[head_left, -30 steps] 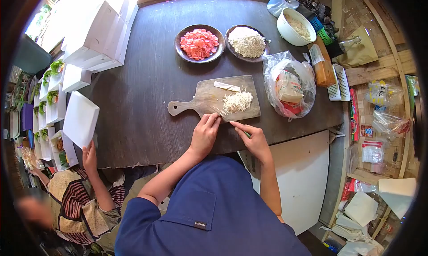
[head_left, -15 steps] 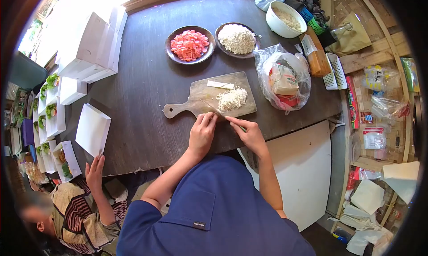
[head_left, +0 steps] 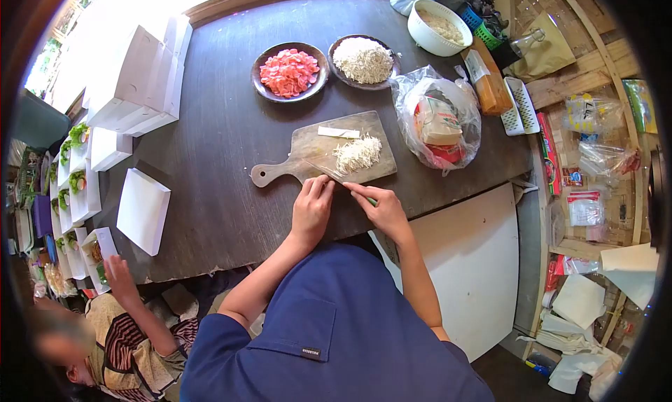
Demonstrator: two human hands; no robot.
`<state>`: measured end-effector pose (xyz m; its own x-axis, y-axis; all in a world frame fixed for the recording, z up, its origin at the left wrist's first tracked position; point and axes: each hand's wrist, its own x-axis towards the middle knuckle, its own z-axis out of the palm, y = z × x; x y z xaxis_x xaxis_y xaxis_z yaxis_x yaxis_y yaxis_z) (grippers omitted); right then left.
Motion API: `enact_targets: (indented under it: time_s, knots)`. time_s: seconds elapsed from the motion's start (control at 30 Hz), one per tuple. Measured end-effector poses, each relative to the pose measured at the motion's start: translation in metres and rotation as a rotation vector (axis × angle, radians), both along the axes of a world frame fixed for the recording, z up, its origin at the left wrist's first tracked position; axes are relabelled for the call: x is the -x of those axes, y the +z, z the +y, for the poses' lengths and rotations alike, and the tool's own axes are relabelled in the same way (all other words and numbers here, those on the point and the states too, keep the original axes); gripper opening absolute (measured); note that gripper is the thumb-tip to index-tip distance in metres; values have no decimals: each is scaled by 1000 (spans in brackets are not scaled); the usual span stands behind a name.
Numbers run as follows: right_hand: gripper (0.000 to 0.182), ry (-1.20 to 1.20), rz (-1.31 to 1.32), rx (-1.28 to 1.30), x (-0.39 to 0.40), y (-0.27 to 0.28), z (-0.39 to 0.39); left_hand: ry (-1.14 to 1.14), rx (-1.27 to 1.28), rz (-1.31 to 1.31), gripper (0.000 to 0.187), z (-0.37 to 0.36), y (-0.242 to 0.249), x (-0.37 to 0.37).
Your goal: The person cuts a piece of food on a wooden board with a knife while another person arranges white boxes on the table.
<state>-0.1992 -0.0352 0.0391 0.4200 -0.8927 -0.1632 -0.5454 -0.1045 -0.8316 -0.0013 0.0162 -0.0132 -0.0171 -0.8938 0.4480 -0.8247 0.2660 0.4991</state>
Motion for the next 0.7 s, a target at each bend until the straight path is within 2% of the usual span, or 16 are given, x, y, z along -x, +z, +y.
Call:
enact_targets:
  time_s: [0.13, 0.3, 0.43, 0.53, 0.63, 0.7]
  knots:
    - [32, -34, -100, -51, 15, 1, 3, 14, -24, 19, 34, 2, 1, 0]
    - [33, -11, 63, -70, 34, 13, 13, 6, -36, 16, 33, 2, 0, -1]
    - [34, -1, 84, -67, 32, 15, 11, -5, -47, -8, 34, 1, 1, -1]
    - [33, -10, 21, -83, 25, 1, 7, 18, -12, 15, 29, 0, -1, -1]
    - [33, 1, -25, 19, 12, -12, 4, 19, -5, 36, 28, 0, 1, 0]
    - [32, -30, -140, -7, 4, -13, 1, 26, 7, 30, 28, 0, 2, 1]
